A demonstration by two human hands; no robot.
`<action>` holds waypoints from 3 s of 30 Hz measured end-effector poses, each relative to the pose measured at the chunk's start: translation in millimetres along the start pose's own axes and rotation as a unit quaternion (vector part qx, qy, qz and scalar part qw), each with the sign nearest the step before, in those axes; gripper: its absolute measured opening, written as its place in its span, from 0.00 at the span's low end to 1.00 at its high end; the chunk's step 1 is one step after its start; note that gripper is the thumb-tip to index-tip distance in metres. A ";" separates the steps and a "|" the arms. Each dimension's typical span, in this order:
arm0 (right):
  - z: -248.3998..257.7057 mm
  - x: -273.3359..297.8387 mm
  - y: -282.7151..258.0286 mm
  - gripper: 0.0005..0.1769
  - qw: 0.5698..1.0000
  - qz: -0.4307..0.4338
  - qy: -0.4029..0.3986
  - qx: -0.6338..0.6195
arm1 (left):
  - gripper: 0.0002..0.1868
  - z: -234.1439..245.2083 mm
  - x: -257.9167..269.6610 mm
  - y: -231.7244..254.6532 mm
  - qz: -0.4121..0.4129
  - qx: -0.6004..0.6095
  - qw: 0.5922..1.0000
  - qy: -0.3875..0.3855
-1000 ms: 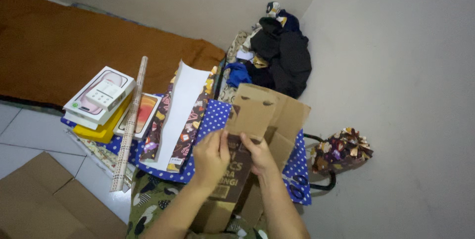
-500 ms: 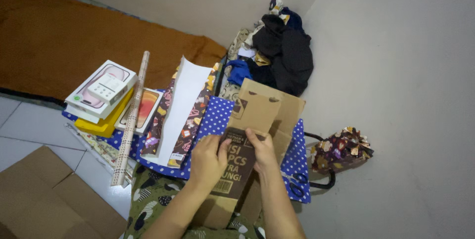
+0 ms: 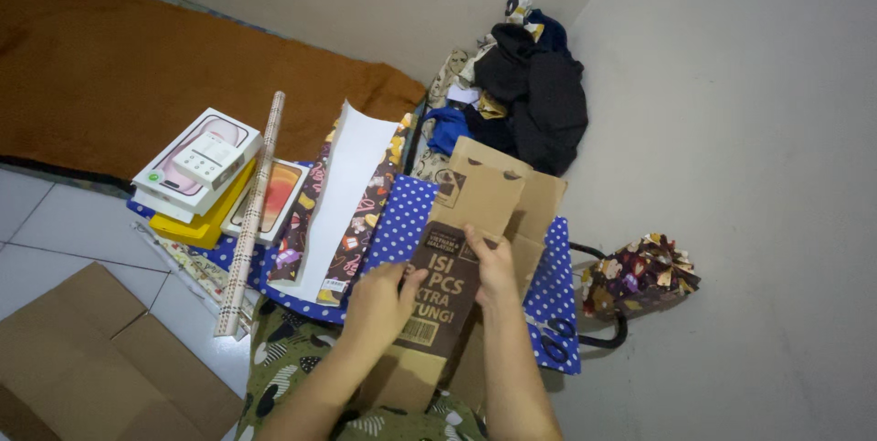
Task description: The person folds a flat cardboard sheet into a rectangular box shape, aligns the edges, and secures the seam with clear adhesive tape. The person repeatedly adjusts the box and applies tape to the bottom and side seams to hold the structure together.
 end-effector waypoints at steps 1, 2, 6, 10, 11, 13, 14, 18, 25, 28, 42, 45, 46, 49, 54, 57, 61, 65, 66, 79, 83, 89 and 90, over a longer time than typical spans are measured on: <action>1.5 -2.0 -0.6 0.12 1.000 0.008 0.006 0.010 | 0.13 0.4 2.0 -2.7 0.007 0.003 1.000 0.005; 4.9 -1.4 0.8 0.11 1.000 0.015 0.013 0.020 | 0.14 0.0 5.9 -5.6 0.015 0.005 1.000 0.008; 1.9 -0.1 10.6 0.13 1.000 0.005 -0.015 0.006 | 0.11 0.0 12.2 -5.0 -0.012 0.021 0.999 0.042; -0.1 -3.7 8.0 0.13 1.000 0.011 0.001 0.025 | 0.11 -6.1 6.5 -12.2 -0.005 0.017 0.999 0.027; -1.6 -4.1 7.7 0.14 0.999 0.011 0.006 0.038 | 0.11 -8.7 3.9 -19.4 0.017 0.021 1.000 0.009; 0.3 -5.6 10.2 0.16 0.997 -0.012 0.043 0.060 | 0.11 -11.1 2.9 -29.5 0.050 0.018 0.998 -0.015; 0.7 -5.5 10.6 0.18 0.995 -0.022 0.061 0.071 | 0.15 -10.7 3.0 -32.3 0.059 0.010 0.998 -0.019; -13.0 14.2 5.8 0.22 0.999 -0.011 0.030 -0.004 | 0.48 -12.2 13.1 -32.9 0.077 0.087 0.992 -0.040; -13.3 72.9 29.0 0.30 0.979 -0.046 0.025 0.197 | 0.76 -26.1 31.4 -38.0 0.129 -0.045 0.984 -0.116; -17.9 82.6 22.2 0.33 0.972 0.020 -0.031 0.232 | 0.74 -34.1 21.0 -37.9 0.133 -0.093 0.978 -0.128; 85.6 87.0 30.4 0.37 0.943 0.017 -0.004 0.332 | 0.66 -70.0 7.8 -55.3 0.124 -0.168 0.964 -0.167; 83.0 86.8 37.0 0.32 0.964 -0.026 0.010 0.265 | 0.62 -74.7 10.3 -47.5 0.104 -0.148 0.968 -0.172; 81.6 85.9 35.1 0.31 0.955 -0.028 0.015 0.296 | 0.60 -76.0 10.5 -44.8 0.095 -0.150 0.969 -0.171; 73.8 84.1 29.8 0.29 0.954 -0.033 0.023 0.298 | 0.54 -81.1 14.6 -35.4 0.064 -0.161 0.971 -0.168; 63.0 80.3 29.0 0.29 0.963 -0.028 0.010 0.270 | 0.47 -90.6 21.7 -27.7 0.045 -0.169 0.972 -0.156; 64.2 72.4 29.3 0.30 0.971 -0.036 -0.008 0.236 | 0.46 -91.1 17.8 -26.1 0.025 -0.169 0.976 -0.132; 75.3 66.4 40.8 0.33 0.973 -0.073 -0.020 0.219 | 0.46 -102.5 23.0 -37.3 0.045 -0.154 0.978 -0.134; 86.7 56.6 43.0 0.35 0.977 -0.076 -0.018 0.197 | 0.44 -116.9 27.7 -52.4 0.081 -0.134 0.979 -0.127; 86.6 55.3 42.3 0.34 0.977 -0.066 -0.025 0.199 | 0.44 -119.8 30.4 -56.4 0.086 -0.129 0.980 -0.126; 37.5 74.5 51.9 0.34 0.816 0.108 -0.042 0.566 | 0.34 -132.4 36.6 -100.6 0.159 0.010 0.986 -0.039; 28.5 77.4 62.3 0.34 0.821 0.100 -0.032 0.562 | 0.39 -114.1 31.5 -109.5 0.140 0.033 0.990 -0.007; 12.6 81.9 59.1 0.37 0.852 0.095 -0.020 0.514 | 0.43 -125.2 45.8 -149.1 0.260 0.164 0.949 -0.065; 10.8 83.8 57.2 0.39 0.844 0.101 -0.021 0.526 | 0.43 -130.5 51.5 -152.9 0.277 0.187 0.938 -0.088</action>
Point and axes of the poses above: each hand's wrist, its own x-axis away from the middle knuckle, its own z-axis out of the back of the hand, y = z × x, the point moved 10 cm from there along -x, towards the middle knuckle, and after that the axes turned 6 degrees about y, right-handed, at the moved point
